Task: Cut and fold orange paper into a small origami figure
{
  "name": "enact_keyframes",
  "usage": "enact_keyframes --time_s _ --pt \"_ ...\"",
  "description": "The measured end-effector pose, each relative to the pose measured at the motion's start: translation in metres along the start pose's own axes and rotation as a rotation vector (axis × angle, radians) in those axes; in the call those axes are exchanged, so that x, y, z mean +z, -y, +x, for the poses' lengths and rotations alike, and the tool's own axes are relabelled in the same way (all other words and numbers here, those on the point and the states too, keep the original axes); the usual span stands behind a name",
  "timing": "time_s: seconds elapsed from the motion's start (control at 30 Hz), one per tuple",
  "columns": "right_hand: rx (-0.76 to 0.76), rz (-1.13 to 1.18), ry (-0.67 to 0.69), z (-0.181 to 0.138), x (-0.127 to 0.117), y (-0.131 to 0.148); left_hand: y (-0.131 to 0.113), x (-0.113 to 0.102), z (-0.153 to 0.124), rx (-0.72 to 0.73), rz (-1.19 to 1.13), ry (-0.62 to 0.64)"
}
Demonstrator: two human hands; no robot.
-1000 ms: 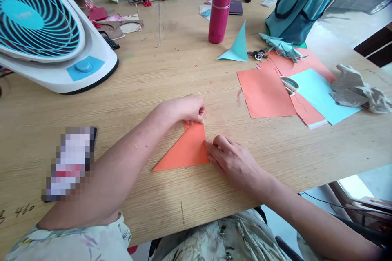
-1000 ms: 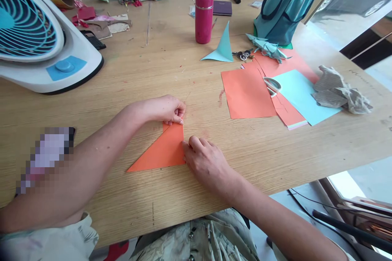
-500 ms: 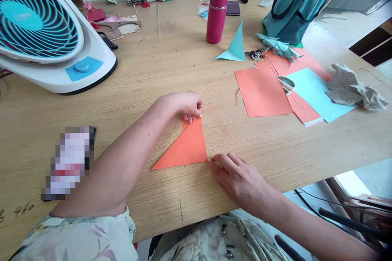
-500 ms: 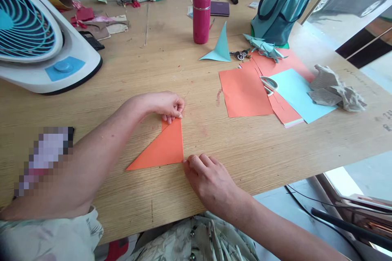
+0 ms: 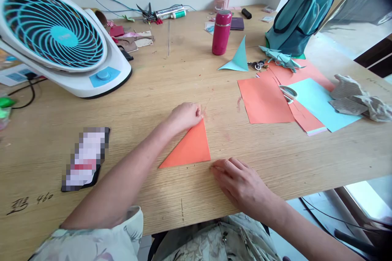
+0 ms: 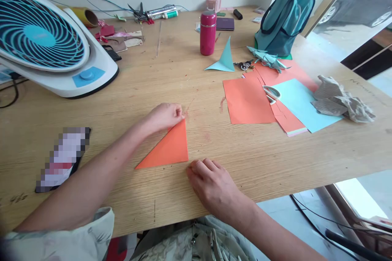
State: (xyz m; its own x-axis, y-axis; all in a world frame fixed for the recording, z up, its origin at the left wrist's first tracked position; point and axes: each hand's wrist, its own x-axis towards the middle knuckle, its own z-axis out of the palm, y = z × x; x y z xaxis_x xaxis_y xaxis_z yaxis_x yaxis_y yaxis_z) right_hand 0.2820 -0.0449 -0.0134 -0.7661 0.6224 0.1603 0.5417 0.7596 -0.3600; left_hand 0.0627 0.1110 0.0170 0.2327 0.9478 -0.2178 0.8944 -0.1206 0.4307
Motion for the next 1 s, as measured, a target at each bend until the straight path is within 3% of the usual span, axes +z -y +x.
enact_keyframes --time_s 0.17,0.27,0.37,0.47,0.77,0.9,1.0 --pt "0.022 0.213 -0.060 -0.007 -0.007 -0.008 0.018 0.019 -0.071 0.002 -0.009 -0.190" --pt "0.051 0.274 -0.064 -0.006 -0.008 -0.015 0.019 0.045 -0.116 0.224 -0.041 -0.290" --pt "0.074 0.283 -0.075 0.000 -0.006 -0.020 0.015 0.070 -0.144 0.334 0.143 -0.290" --pt "0.075 0.283 -0.061 0.005 -0.004 -0.022 0.012 0.080 -0.150 0.386 0.225 -0.308" --pt "0.102 0.370 -0.037 -0.002 -0.005 -0.026 0.011 0.064 -0.143 0.727 0.476 -0.459" --pt "0.165 0.454 -0.042 -0.003 -0.008 -0.029 0.007 0.059 -0.145 0.708 0.291 -0.531" --pt "0.250 0.479 -0.146 0.000 -0.011 -0.035 0.000 0.045 -0.149 0.541 -0.027 -0.597"
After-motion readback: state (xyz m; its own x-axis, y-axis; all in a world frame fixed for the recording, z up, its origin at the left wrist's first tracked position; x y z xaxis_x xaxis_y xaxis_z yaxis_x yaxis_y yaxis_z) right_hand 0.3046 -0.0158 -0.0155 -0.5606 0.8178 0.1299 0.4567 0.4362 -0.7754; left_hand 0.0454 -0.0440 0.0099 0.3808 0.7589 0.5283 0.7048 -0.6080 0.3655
